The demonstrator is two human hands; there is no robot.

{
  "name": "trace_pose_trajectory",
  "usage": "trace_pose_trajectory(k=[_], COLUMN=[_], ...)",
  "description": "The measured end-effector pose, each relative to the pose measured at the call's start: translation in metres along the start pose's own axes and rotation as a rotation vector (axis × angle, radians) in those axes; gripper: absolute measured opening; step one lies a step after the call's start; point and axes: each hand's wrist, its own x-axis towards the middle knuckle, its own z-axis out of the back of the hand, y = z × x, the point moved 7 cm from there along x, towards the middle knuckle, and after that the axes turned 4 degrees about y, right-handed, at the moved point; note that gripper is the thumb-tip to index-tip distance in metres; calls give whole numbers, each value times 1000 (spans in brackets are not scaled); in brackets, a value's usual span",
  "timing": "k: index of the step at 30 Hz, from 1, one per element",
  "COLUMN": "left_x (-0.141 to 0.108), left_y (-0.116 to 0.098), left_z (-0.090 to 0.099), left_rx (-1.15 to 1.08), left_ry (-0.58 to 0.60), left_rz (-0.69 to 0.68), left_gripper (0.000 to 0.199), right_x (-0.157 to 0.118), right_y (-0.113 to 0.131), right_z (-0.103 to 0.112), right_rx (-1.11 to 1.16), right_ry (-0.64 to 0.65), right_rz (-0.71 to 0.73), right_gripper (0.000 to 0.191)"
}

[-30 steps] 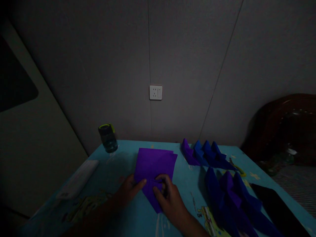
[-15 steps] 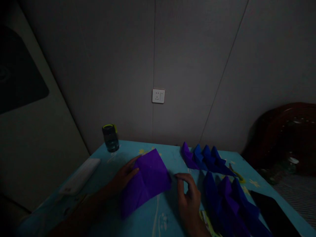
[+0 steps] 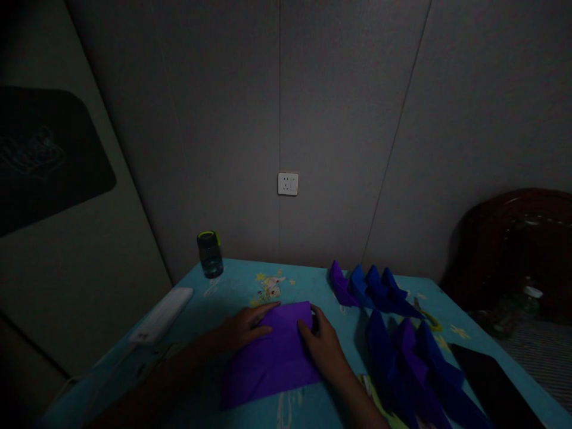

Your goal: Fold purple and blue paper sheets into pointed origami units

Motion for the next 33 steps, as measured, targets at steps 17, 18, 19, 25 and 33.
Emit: trace_pose_trajectory(k=[17, 18, 19, 25, 33], left_x=[27, 26, 26, 22, 21], left_y=[32, 32, 30, 24, 21], left_z=[-10, -12, -14, -21, -18], left_rx=[475, 483, 498, 579, 676], left_ry=[-226, -225, -220, -159, -164], left_rz=[29, 31, 30, 3, -1], left_gripper=[36, 32, 30, 29, 27], right_x=[-1, -1, 0, 3, 0], right_y=[-1, -2, -3, 0, 0], right_z=[-2, -5, -8, -15, -15], right_rx=[-427, -435, -436, -469, -354], right_ry=[-43, -18, 9, 82, 61], right_rz=[114, 112, 105, 81, 17], right_gripper=[24, 23, 22, 16, 40])
